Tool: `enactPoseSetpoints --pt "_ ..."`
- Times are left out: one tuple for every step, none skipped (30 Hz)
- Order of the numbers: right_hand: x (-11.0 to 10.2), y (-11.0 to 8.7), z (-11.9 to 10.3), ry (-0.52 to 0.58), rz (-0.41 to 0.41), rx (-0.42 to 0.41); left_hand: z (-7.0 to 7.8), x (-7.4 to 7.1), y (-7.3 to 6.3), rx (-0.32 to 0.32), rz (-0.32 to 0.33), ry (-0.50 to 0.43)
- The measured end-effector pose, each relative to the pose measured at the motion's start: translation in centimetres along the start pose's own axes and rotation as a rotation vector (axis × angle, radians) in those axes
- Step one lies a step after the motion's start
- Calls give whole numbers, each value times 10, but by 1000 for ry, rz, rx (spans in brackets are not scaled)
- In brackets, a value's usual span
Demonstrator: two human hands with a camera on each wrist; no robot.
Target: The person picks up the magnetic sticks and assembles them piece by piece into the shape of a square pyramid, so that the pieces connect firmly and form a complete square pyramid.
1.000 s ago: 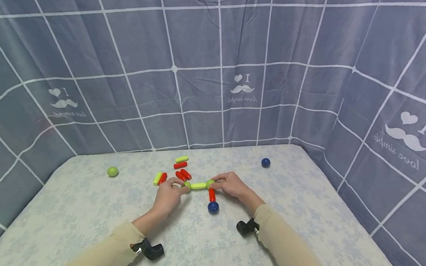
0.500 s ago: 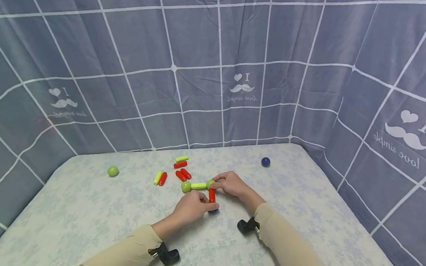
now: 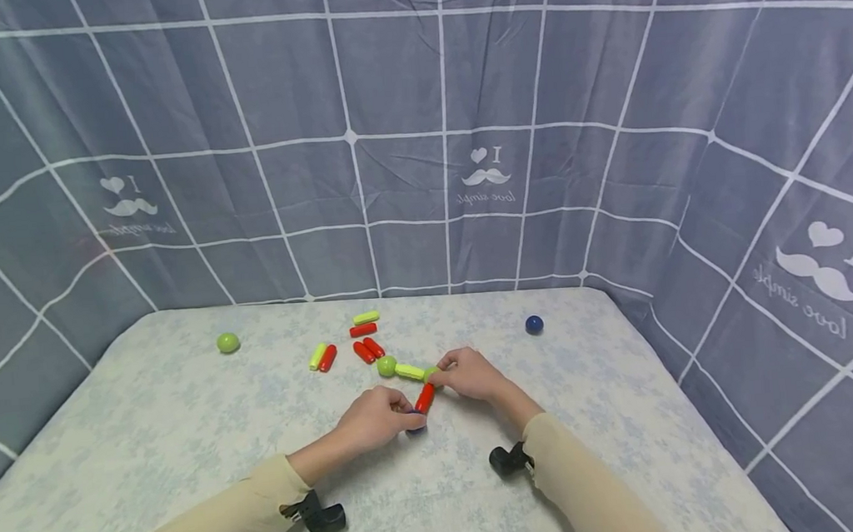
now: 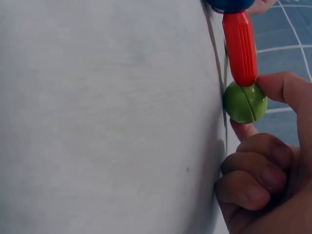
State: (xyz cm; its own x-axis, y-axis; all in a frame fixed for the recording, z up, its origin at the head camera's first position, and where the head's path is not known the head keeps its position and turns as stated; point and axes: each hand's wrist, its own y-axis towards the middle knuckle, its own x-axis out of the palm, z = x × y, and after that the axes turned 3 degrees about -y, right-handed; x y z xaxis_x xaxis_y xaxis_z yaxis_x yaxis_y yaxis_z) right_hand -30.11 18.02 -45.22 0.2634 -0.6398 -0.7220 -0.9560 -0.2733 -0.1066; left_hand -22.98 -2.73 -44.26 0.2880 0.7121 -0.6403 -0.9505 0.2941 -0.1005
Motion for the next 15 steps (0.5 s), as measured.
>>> enactPoseSetpoints --pt "0 -3 1 -18 2 -10 -2 -2 0 0 -6 -2" --pt "0 -5 2 -25 3 -10 -3 -3 -1 -2 -12 -3" --pt "0 -7 2 -37 4 -13 -4 -5 -2 -5 -19 -4" --pt "-1 -10 2 -42 1 -13 -5 -7 -3 -9 -27 -5" --pt "-1 -12 3 -44 -1 -10 -6 -9 -3 -13 -32 -6" --pt "-1 -15 3 -46 1 -8 -7 -11 -4 -15 -36 -7" --pt "-1 -17 3 -50 2 -6 -8 -12 -5 -15 -38 -7" --pt "-1 -19 3 -52 2 -3 -9 -14 -5 -16 -39 -5" --pt "0 -22 3 -58 3 -2 -11 -16 -5 -15 -39 -4" --pt "0 -24 2 -61 7 -1 -13 -18 -5 -17 -39 -5" --pt "1 -27 2 -67 9 -1 -14 -20 -5 -18 -38 -8" --pt "1 -29 1 -71 12 -1 -16 -21 -5 -18 -37 -9" --pt "2 -32 0 -75 14 1 -18 -23 -4 -20 -39 -11" --pt "3 -34 -1 -76 17 3 -20 -25 -3 -20 -44 -13" --pt "4 -37 -2 -77 18 5 -22 -27 -2 -20 -49 -15"
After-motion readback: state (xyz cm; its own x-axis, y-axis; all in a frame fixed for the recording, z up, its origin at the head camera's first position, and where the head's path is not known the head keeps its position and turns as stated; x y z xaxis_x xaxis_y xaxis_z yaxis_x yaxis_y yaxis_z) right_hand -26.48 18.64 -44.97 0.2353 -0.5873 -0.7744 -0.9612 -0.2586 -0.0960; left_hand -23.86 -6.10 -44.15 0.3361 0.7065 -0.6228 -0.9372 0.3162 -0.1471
